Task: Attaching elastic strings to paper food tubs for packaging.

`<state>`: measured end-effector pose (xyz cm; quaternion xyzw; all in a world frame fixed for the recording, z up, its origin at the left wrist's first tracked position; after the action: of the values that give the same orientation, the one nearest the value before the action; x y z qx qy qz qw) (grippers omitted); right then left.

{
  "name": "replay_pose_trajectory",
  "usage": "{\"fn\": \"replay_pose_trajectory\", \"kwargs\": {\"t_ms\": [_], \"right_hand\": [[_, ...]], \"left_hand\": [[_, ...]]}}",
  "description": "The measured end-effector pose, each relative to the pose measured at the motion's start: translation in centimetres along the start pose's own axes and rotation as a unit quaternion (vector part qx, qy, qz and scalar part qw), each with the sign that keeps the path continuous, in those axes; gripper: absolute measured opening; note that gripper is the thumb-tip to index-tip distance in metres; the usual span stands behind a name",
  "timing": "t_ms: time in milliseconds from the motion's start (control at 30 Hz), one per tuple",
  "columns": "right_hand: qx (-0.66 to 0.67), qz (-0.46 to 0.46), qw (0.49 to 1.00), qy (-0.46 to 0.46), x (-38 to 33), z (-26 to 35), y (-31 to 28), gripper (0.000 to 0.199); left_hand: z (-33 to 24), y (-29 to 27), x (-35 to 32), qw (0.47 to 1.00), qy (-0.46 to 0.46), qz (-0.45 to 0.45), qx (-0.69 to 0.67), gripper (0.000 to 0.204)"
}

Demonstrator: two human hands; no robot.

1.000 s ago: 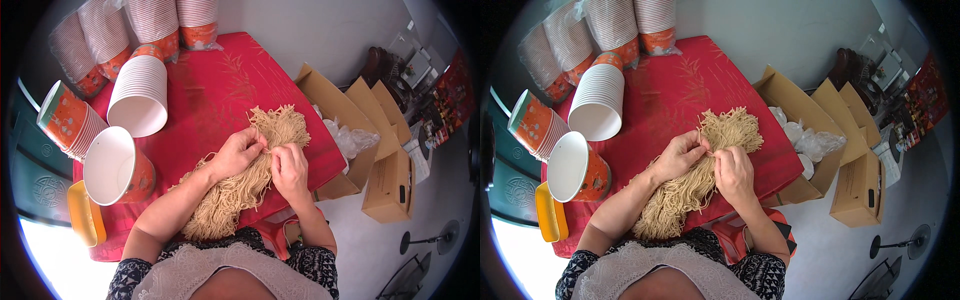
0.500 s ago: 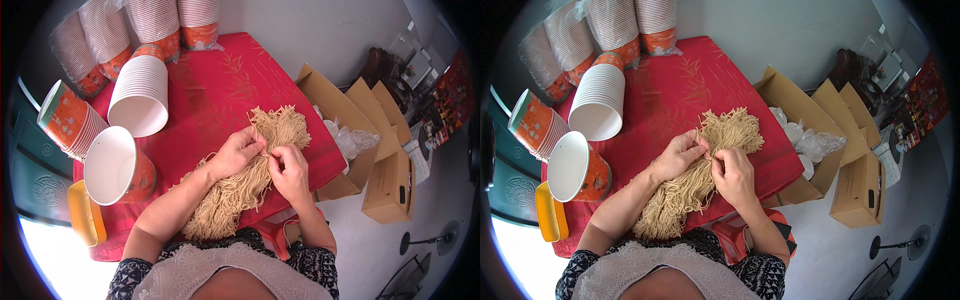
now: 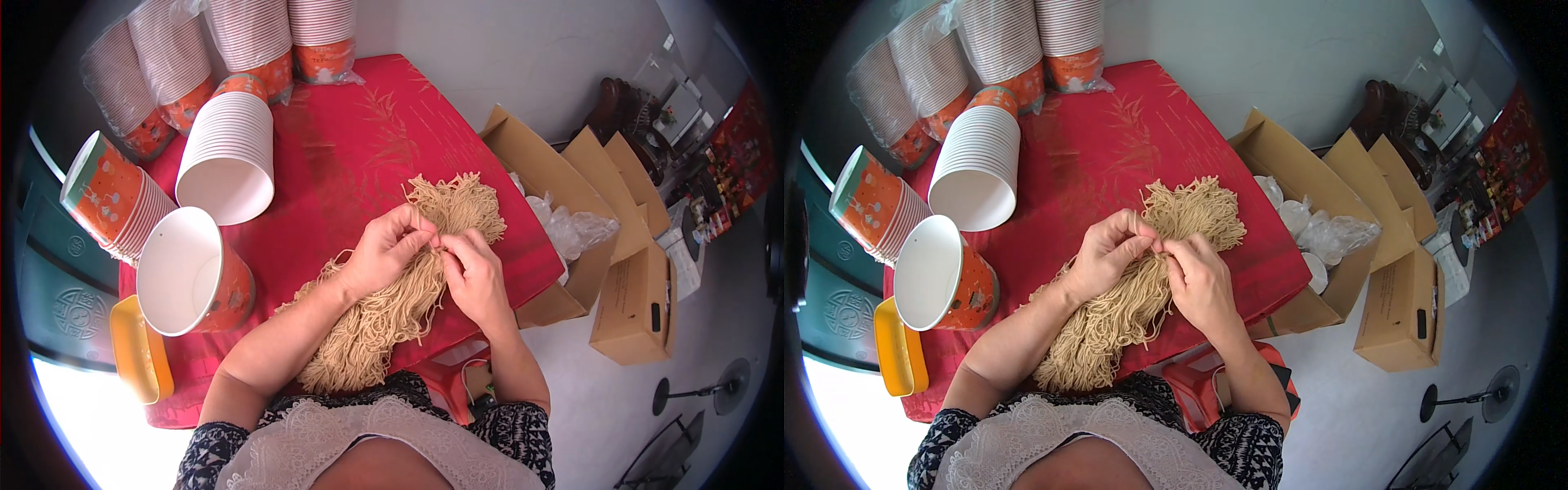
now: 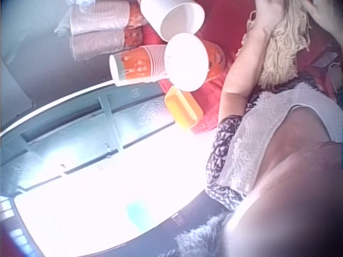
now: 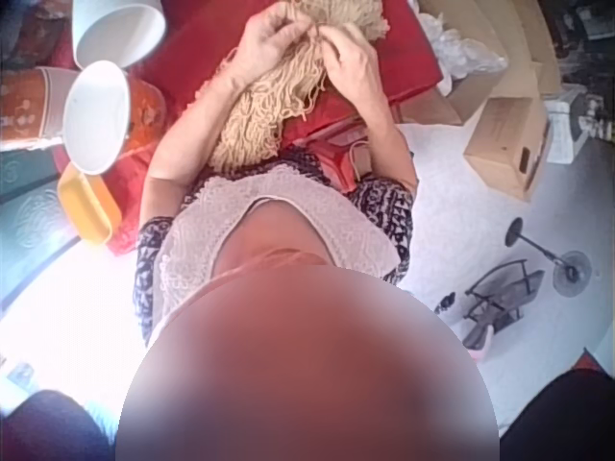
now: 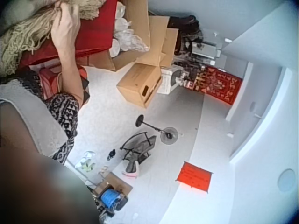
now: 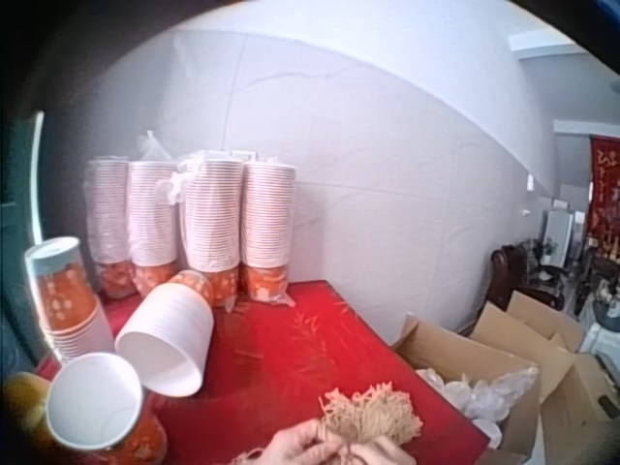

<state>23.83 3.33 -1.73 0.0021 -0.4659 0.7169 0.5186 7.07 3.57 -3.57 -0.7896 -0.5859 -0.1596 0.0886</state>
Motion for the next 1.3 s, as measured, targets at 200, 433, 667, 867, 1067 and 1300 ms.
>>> {"fn": "replay_pose_trajectory", "kwargs": {"t_ms": [200, 433, 667, 867, 1067, 1300], "right_hand": [[0.013, -0.029, 0.999, -0.009, 0.2, -0.1, 0.0, 0.012], [-0.017, -0.079, 0.995, -0.050, 0.8, 0.2, -0.5, 0.006], [0.013, -0.029, 0.999, -0.044, 1.6, 0.0, -0.3, 0.006], [-0.002, -0.031, 0.997, -0.068, 2.0, -0.3, -0.3, 0.004], [0.074, 0.007, 0.997, -0.026, 1.9, -0.4, -1.7, 0.007], [0.127, 0.027, 0.992, 0.001, 1.9, -1.0, -3.1, 0.013]], "left_hand": [[0.1, -0.1, 0.0, 0.998, 0.025, -0.025, 0.059, 0.007], [-0.1, -0.1, 0.2, 0.992, -0.081, -0.015, 0.099, 0.006], [0.5, 0.2, 0.2, 0.996, -0.061, 0.008, 0.064, 0.006], [0.9, -0.3, 0.5, 0.992, -0.098, 0.034, 0.070, 0.009], [1.1, -0.7, 0.5, 0.990, -0.138, 0.006, -0.014, 0.014], [1.5, -0.5, 0.6, 0.994, -0.106, 0.028, -0.001, 0.014]]}}
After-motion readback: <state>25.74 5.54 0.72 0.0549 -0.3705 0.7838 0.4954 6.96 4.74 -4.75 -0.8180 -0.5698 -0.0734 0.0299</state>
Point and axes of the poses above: each hand's wrist, its own x-axis towards the middle knuckle, its own y-axis out of the palm, z = x × y, the point moved 3 cm from there along x, towards the middle knuckle, and after that the axes turned 5 degrees about z, right-handed, at the moved point
